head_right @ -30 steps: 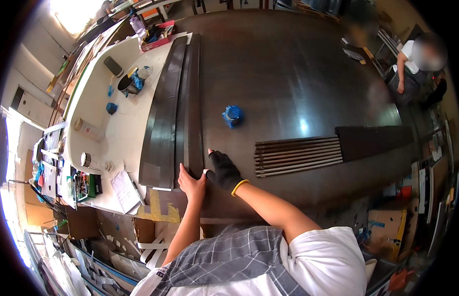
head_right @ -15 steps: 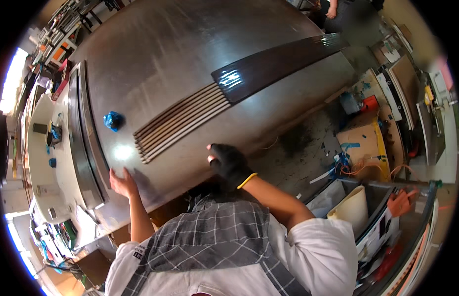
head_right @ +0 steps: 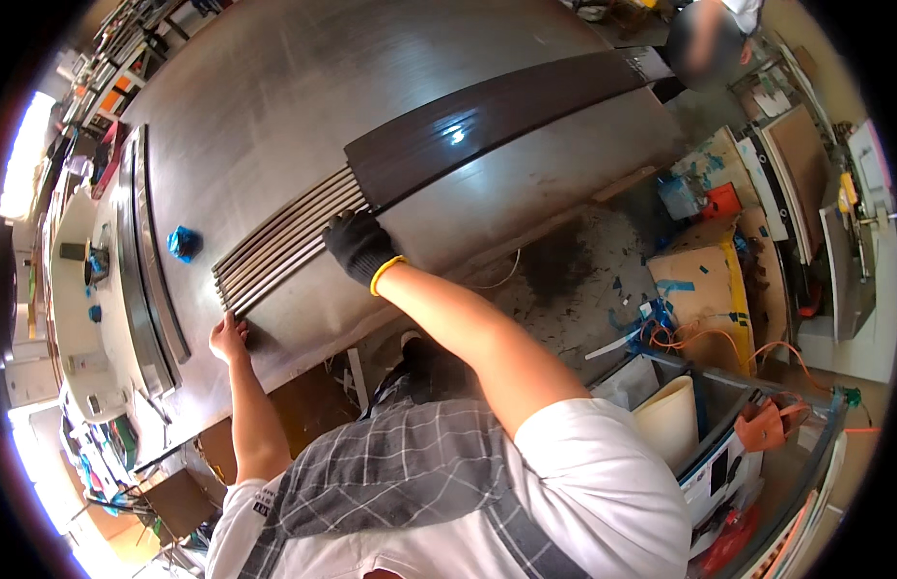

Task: The person arranges long, dark wooden planks on a large metal workbench. They pick up individual planks, align them with a stack of similar pieces, and place them down repeatedly. The person wears black gloves and a checkered apron while performing the task in a workshop environment.

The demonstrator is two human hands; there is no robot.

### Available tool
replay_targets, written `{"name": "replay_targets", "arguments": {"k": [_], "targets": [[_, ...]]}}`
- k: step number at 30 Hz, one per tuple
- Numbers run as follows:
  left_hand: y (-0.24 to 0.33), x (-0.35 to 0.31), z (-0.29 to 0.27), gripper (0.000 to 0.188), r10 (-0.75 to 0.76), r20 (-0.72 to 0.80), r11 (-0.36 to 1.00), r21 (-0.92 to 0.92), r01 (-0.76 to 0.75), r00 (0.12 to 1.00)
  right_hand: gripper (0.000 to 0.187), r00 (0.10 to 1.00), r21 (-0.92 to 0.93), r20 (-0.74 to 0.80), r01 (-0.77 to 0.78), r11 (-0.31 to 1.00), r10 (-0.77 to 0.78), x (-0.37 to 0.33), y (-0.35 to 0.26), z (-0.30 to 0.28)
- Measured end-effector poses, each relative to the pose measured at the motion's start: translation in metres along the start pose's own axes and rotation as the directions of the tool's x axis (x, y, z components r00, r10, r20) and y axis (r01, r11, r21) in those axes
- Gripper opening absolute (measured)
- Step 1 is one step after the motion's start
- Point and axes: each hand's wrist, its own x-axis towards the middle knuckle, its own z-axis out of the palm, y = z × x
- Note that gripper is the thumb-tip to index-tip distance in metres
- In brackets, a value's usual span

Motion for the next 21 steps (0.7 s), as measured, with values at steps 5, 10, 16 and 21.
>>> {"name": "replay_targets", "arguments": {"k": [5,10,16,21], "targets": [[-0.003,-0.003,-0.005,0.025,-0.031,0.065,0.998,-0.058,0.035,0.997,0.011,0.974,-0.138,0.165,-0.135,0.981,0.157,0.011,-0.006,0.003],[-0.02,-0.016,-0.031,0.021,-0.037,0.104,0.998,-0.04,0.042,0.994,0.011,0.945,-0.127,0.327,0.049,0.991,-0.005,0.007,-0.016,-0.009],[-0.069,0.033,-0.126,0.02,-0.053,0.079,0.999,0.017,0.052,0.995,0.014,0.949,0.143,0.267,0.134,0.981,-0.169,-0.039,-0.081,-0.01],[-0.074,0.047,-0.171,0.021,0.058,-0.032,0.938,0.344,-0.043,0.998,0.028,0.968,0.658,-0.205,0.245,0.712,-0.143,-0.081,-0.043,-0.049]]}}
